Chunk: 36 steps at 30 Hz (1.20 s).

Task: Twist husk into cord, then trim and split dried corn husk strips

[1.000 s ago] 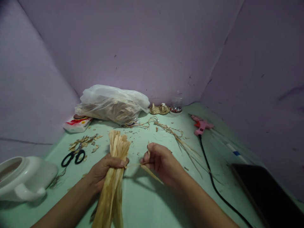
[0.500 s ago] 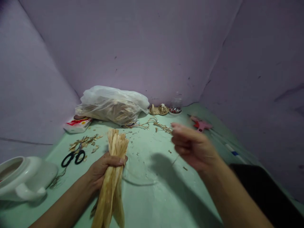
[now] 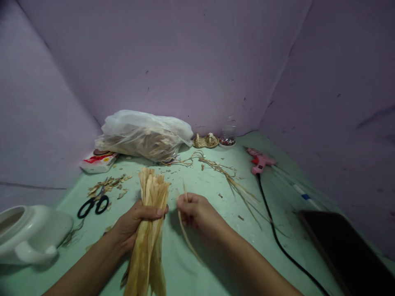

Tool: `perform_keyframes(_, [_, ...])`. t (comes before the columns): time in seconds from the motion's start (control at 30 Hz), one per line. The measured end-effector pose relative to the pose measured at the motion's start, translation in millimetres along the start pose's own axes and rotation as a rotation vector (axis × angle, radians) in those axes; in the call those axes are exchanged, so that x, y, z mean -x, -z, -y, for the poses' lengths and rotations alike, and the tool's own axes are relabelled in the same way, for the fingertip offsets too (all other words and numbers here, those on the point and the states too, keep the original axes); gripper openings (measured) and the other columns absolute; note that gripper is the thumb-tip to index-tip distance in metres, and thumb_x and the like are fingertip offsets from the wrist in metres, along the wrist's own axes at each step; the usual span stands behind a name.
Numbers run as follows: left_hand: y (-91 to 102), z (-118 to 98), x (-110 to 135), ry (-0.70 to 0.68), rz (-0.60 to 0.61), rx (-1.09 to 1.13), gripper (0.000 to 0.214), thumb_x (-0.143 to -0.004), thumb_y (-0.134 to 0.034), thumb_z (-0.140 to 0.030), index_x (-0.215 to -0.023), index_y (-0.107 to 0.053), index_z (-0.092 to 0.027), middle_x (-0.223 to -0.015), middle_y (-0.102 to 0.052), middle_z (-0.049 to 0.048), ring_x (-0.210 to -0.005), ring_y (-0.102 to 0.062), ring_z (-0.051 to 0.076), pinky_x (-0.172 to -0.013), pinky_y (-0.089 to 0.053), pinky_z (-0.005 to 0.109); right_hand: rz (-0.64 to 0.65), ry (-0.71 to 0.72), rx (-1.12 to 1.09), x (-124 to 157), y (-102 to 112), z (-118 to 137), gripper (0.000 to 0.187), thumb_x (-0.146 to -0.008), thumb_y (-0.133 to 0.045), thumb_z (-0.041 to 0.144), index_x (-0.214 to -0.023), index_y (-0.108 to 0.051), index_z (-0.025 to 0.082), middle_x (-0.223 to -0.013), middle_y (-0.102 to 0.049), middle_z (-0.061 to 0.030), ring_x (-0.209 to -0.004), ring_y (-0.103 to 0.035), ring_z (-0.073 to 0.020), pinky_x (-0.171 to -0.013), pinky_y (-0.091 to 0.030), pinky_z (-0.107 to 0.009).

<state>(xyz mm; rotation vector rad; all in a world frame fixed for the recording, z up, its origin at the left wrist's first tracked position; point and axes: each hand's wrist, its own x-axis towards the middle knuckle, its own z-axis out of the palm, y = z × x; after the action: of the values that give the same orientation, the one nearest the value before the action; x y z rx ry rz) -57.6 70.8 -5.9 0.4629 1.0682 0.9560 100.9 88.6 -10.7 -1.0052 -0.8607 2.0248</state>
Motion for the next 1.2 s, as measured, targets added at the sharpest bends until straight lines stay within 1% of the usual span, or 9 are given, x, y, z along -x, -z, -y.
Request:
perform_keyframes(0.1, [0.4, -2, 1, 0.045, -0.047, -0.009, 0.023, -0.044, -0.066, -0.008, -0.067, -0.064, -0.007, -0.050, -0.060, 0.0038, -0.041, -0.053, 0.014, -0.040, -0.043, 0.026, -0.058, -0.001, -0.224, -3, 2, 5, 0.008, -0.067, -0.059, 0.020, -0.066, -0.054, 0.013, -0.067, -0.059, -0.0029, -0.058, -0.055, -0.0100, -0.058, -0.045, -0.023])
perform_keyframes(0.17, [-0.1, -3, 2, 0.067, -0.043, -0.007, 0.022, -0.044, -0.065, -0.008, -0.065, -0.065, -0.006, -0.048, -0.059, 0.0040, -0.040, -0.052, 0.014, -0.040, -0.043, 0.025, -0.088, -0.030, -0.272, -4, 2, 4, 0.004, -0.066, -0.054, 0.017, -0.066, -0.054, 0.013, -0.070, -0.060, -0.0049, -0.059, -0.056, -0.0111, -0.060, -0.048, -0.025])
perform_keyframes(0.23, [-0.9, -3, 2, 0.077, -0.019, 0.000, 0.021, -0.044, -0.064, -0.008, -0.065, -0.065, -0.006, -0.047, -0.059, 0.0043, -0.040, -0.053, 0.014, -0.041, -0.043, 0.025, -0.087, -0.072, -0.251, -5, 2, 1, 0.005, -0.065, -0.051, 0.018, -0.063, -0.051, 0.014, -0.061, -0.055, -0.0020, -0.044, -0.045, -0.0063, -0.044, -0.042, -0.019])
perform_keyframes(0.3, [-2.0, -1, 2, 0.072, 0.009, 0.009, 0.023, -0.043, -0.065, -0.008, -0.066, -0.065, -0.008, -0.049, -0.061, 0.0046, -0.041, -0.054, 0.016, -0.042, -0.044, 0.027, -0.046, -0.096, -0.193, -4, 1, -3, 0.010, -0.065, -0.054, 0.021, -0.062, -0.047, 0.015, -0.051, -0.044, 0.0036, -0.035, -0.026, -0.0021, -0.031, -0.022, -0.013])
perform_keyframes(0.4, [-3.3, 3, 1, 0.046, 0.050, 0.016, 0.031, -0.043, -0.065, -0.006, -0.073, -0.065, -0.009, -0.053, -0.063, 0.0053, -0.042, -0.056, 0.017, -0.044, -0.045, 0.028, -0.008, -0.071, -0.064, -2, -3, -9, 0.021, -0.063, -0.064, 0.026, -0.065, -0.045, 0.016, -0.047, -0.029, 0.0087, -0.037, -0.015, -0.0012, -0.032, -0.004, -0.015])
perform_keyframes(0.63, [-4.4, 3, 0, 0.067, 0.044, 0.056, 0.047, -0.046, -0.064, -0.005, -0.093, -0.063, -0.007, -0.063, -0.067, 0.0094, -0.050, -0.060, 0.020, -0.051, -0.047, 0.030, -0.081, -0.046, 0.008, -4, -4, -10, 0.032, -0.062, -0.067, 0.036, -0.065, -0.041, 0.018, -0.047, -0.026, 0.0097, -0.037, -0.014, -0.0018, -0.034, -0.003, -0.018])
perform_keyframes(0.9, [-5.2, -2, 0, 0.051, -0.020, 0.033, 0.024, -0.046, -0.058, -0.003, -0.069, -0.063, -0.007, -0.054, -0.063, 0.0069, -0.047, -0.058, 0.020, -0.049, -0.046, 0.031, -0.053, -0.028, 0.048, -3, -4, -11, 0.028, -0.068, -0.062, 0.036, -0.065, -0.040, 0.019, -0.042, -0.021, 0.0113, -0.035, -0.010, -0.0023, -0.032, -0.004, -0.017])
perform_keyframes(1.03, [0.9, -2, -1, 0.087, 0.045, 0.035, 0.011, -0.046, -0.055, -0.005, -0.056, -0.057, -0.009, -0.049, -0.057, 0.0038, -0.043, -0.053, 0.014, -0.046, -0.045, 0.027, -0.030, -0.004, -0.027, -2, -4, -9, 0.029, -0.068, -0.063, 0.034, -0.067, -0.038, 0.019, -0.043, -0.022, 0.0117, -0.036, -0.010, -0.0019, -0.032, -0.004, -0.016])
perform_keyframes(1.2, [11.4, -9, -3, 0.192, 0.180, 0.036, 0.011, -0.052, -0.057, -0.009, -0.063, -0.056, -0.010, -0.052, -0.054, 0.0029, -0.045, -0.052, 0.012, -0.045, -0.043, 0.023, 0.058, 0.021, -0.243, -2, 5, -3, 0.034, -0.063, -0.068, 0.029, -0.064, -0.036, 0.018, -0.045, -0.022, 0.0121, -0.037, -0.006, -0.0004, -0.031, -0.004, -0.012])
